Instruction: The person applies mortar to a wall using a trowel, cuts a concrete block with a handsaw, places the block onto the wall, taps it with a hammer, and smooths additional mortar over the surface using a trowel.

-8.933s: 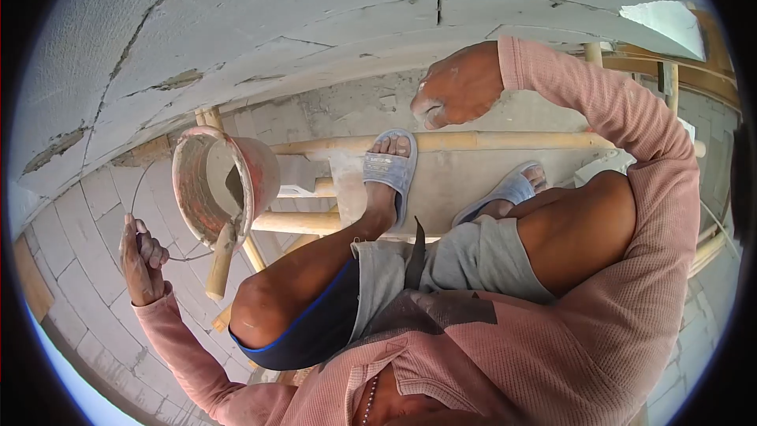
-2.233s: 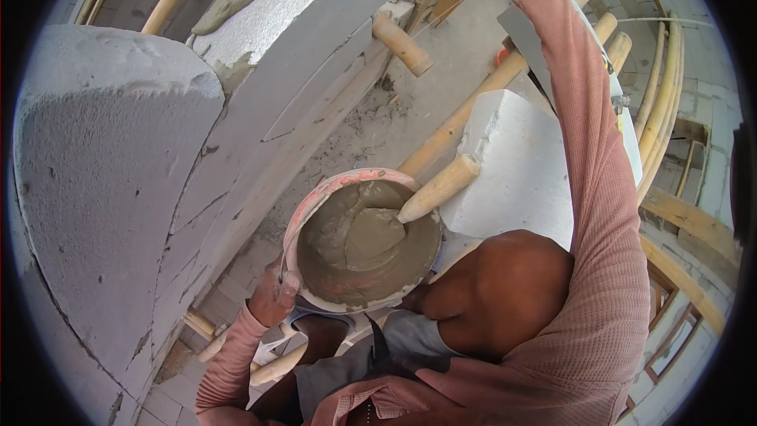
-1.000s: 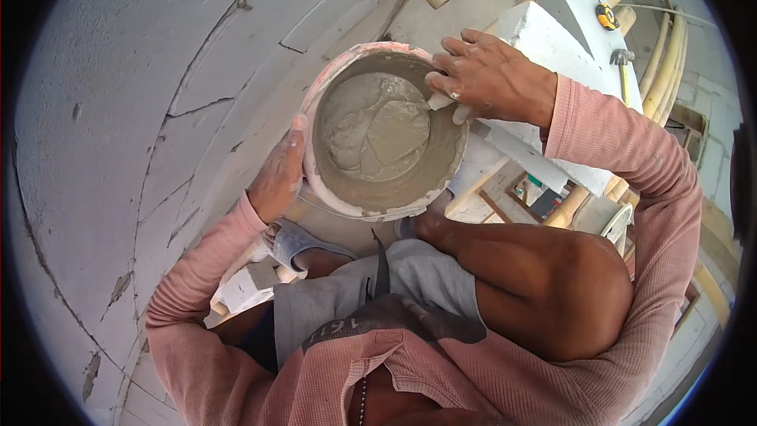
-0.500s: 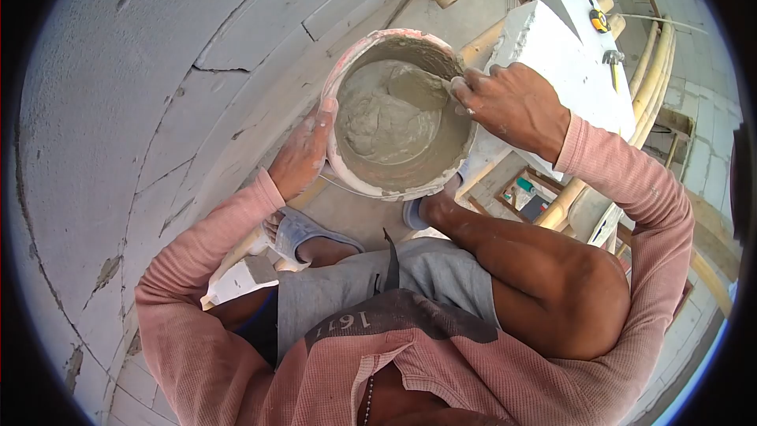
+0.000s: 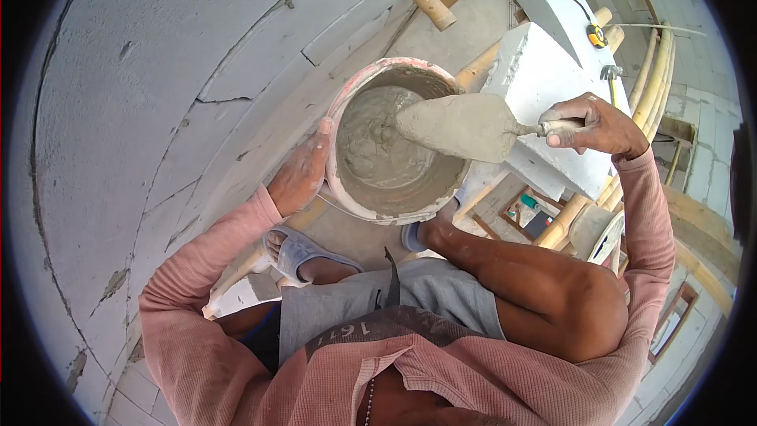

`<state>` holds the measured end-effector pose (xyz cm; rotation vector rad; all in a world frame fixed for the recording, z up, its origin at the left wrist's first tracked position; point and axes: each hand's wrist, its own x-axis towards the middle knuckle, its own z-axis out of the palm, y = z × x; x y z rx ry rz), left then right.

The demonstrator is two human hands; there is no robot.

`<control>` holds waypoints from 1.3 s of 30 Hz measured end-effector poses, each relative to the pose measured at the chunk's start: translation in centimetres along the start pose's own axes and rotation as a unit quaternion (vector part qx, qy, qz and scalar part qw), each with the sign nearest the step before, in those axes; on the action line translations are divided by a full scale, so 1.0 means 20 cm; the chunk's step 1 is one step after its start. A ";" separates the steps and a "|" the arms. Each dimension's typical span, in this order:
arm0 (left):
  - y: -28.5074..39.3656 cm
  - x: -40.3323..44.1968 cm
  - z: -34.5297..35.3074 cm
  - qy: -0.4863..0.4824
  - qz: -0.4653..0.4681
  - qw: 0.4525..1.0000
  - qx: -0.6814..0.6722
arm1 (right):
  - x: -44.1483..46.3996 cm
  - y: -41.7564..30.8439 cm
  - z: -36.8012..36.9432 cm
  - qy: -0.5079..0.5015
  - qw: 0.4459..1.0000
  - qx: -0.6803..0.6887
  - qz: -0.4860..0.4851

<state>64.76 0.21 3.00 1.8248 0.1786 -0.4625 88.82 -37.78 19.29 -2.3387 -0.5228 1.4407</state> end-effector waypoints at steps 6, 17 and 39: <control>0.07 0.03 -0.03 -0.006 0.017 0.999 0.040 | -0.09 0.10 -0.30 0.084 0.967 0.201 -0.136; 0.03 0.01 0.01 0.014 0.044 0.998 0.041 | 0.53 -0.09 -1.13 0.479 0.799 -0.357 -0.066; 0.07 -0.01 0.00 0.030 0.078 0.995 0.063 | 0.66 -0.16 -0.77 0.523 0.795 -0.288 -0.107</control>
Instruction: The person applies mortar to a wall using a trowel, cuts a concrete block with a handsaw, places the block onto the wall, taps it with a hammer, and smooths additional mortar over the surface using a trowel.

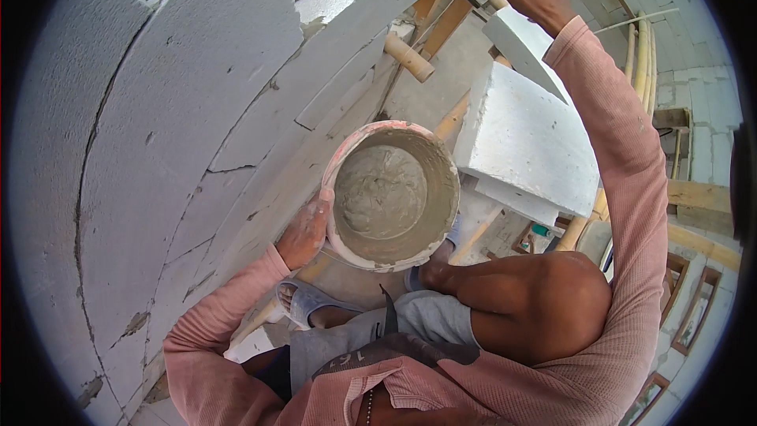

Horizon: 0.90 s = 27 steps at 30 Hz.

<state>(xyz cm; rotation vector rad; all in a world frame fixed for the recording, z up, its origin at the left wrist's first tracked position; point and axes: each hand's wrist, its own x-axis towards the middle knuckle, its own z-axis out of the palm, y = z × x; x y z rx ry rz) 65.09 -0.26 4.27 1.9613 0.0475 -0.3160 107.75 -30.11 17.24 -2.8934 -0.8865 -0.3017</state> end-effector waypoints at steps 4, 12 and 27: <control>-0.05 0.00 0.02 0.008 -0.010 1.000 -0.005 | 0.00 -0.04 0.02 -0.015 1.000 0.022 -0.007; -0.02 0.01 0.00 -0.052 -0.071 0.993 -0.083 | -0.09 -0.20 -0.05 -0.110 0.979 0.092 -0.143; 0.03 0.01 0.02 -0.050 -0.088 0.992 -0.075 | 0.09 -0.35 0.13 -0.024 0.997 -0.070 -0.035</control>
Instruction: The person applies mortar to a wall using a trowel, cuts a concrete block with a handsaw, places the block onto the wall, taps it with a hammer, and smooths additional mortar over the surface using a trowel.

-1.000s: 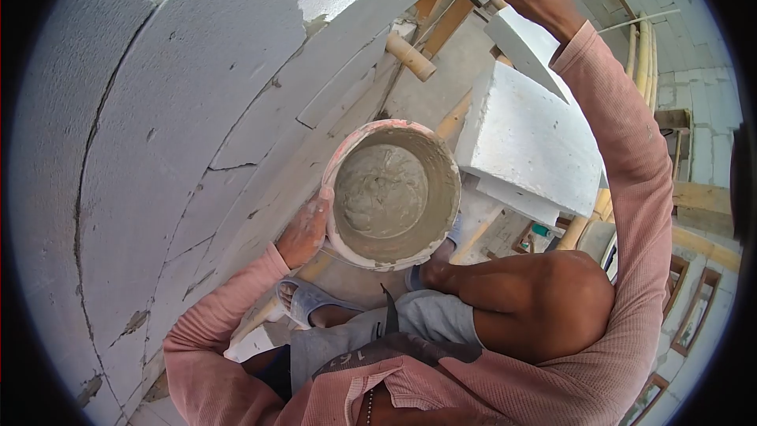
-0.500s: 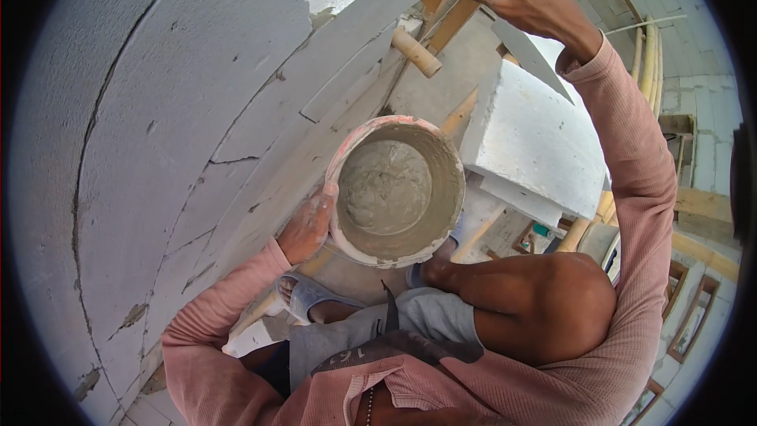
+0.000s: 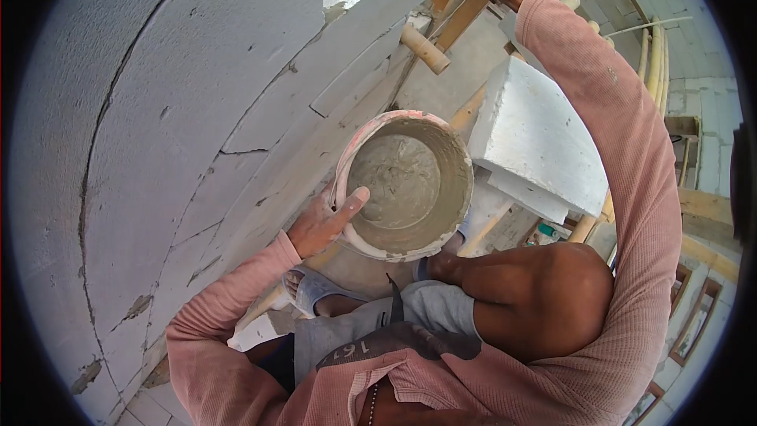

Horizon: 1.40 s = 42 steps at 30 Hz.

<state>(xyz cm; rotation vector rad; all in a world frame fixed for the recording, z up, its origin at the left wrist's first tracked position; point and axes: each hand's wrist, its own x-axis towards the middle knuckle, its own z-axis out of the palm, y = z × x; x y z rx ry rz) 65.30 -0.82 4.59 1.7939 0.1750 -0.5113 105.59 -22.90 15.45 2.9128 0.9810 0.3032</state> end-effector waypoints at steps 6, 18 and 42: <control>-0.01 -0.02 -0.06 -0.046 -0.039 0.995 -0.083 | -0.21 0.14 -0.28 -0.023 0.996 0.056 0.059; -0.10 -0.06 -0.05 -0.033 -0.025 0.999 0.001 | -0.94 -0.28 -0.43 -0.230 0.935 0.130 -0.236; -0.35 -0.70 -0.33 0.048 -0.317 0.908 -0.270 | -1.59 -0.66 -0.05 -0.216 0.359 0.876 0.239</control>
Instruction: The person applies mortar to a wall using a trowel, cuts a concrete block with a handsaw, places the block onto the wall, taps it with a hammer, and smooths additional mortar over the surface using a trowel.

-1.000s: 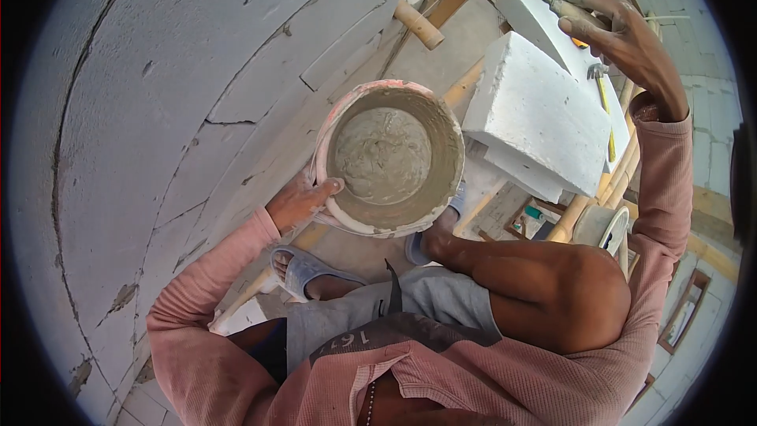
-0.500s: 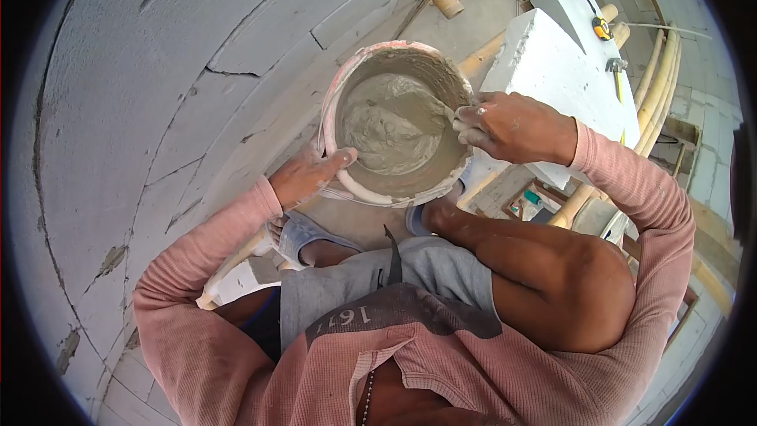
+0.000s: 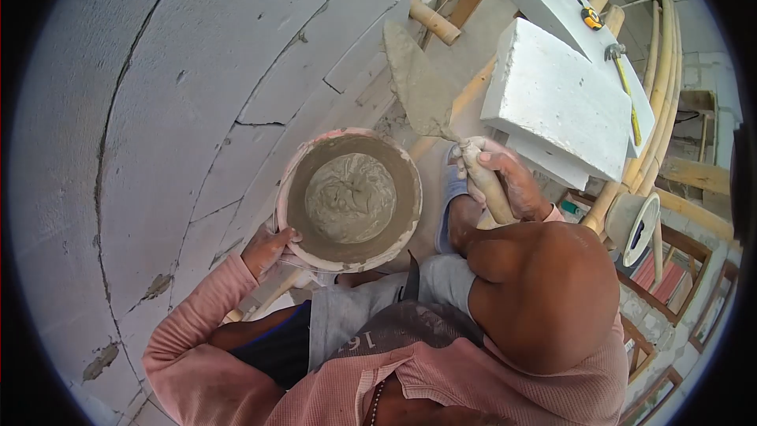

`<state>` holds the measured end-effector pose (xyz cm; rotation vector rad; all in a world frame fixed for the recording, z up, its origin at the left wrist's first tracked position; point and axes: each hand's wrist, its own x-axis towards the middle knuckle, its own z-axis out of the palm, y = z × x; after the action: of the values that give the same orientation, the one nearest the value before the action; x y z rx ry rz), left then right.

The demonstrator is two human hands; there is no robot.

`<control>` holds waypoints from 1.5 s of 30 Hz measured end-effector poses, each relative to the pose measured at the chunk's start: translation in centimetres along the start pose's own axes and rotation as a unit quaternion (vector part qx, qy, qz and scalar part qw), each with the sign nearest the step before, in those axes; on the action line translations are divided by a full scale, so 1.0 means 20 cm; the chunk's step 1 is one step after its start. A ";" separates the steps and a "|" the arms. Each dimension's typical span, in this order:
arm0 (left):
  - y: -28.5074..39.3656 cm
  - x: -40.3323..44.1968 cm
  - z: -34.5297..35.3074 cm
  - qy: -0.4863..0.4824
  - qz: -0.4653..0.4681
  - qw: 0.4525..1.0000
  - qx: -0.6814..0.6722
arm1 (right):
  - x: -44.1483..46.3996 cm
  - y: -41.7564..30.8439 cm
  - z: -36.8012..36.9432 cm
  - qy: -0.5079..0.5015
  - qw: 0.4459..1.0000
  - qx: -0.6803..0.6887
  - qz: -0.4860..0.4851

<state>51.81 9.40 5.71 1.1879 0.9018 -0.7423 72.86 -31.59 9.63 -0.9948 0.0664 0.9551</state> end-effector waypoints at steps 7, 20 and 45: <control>-0.20 -0.12 -0.09 0.039 -0.041 0.998 -0.031 | 0.77 0.05 0.11 0.268 0.754 -0.409 -0.439; 0.13 -0.14 0.07 -0.036 0.038 0.985 0.167 | 0.75 0.38 0.05 0.266 0.706 -0.536 -0.380; 0.27 -0.07 0.16 -0.018 0.003 0.945 0.326 | 0.14 -0.17 0.11 -0.112 0.745 -0.591 0.289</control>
<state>56.50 7.52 9.74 1.7451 0.6304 -1.1015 76.25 -28.82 11.86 -2.0904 -0.5398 1.7540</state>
